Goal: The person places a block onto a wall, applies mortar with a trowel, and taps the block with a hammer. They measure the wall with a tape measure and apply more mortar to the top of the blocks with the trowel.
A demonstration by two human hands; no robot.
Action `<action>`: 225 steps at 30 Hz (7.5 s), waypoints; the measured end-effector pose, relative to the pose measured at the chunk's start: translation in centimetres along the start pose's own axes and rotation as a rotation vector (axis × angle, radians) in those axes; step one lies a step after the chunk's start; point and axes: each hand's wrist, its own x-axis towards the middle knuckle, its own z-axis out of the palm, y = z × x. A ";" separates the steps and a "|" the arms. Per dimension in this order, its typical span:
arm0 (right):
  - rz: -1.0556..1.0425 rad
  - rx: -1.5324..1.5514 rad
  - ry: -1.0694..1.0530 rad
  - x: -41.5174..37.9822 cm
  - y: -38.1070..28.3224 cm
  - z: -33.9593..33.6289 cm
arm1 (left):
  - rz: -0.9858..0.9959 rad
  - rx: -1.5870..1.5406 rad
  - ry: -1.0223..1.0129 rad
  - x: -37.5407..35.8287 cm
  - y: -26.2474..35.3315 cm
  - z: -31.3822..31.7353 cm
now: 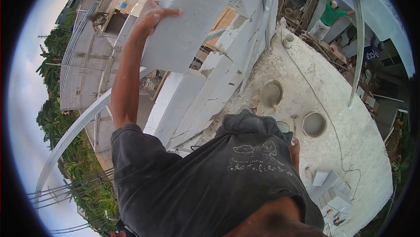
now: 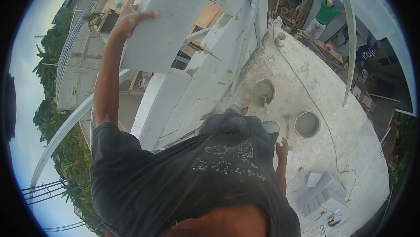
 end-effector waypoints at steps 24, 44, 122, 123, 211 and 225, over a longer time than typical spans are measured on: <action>-0.037 -0.026 0.060 -0.5 -0.4 1.9 | -0.099 -0.154 -0.066 0.8 -0.2 1.3; 0.000 -0.049 0.051 -0.5 0.0 1.8 | -0.031 -0.031 -0.042 1.3 1.9 1.3; 0.222 0.058 -0.454 35.3 6.5 25.2 | -1.542 -0.165 -0.559 -69.9 -21.9 59.0; 0.030 -0.095 -0.403 36.3 8.3 25.9 | -1.534 -0.163 -0.547 -70.1 -21.8 59.1; -1.001 -0.796 0.114 7.9 -32.3 19.0 | -1.203 -0.779 -0.014 -66.1 -28.8 33.9; -1.248 -0.853 0.223 10.4 -40.0 10.7 | -1.101 -0.776 -0.068 -62.3 -29.6 31.7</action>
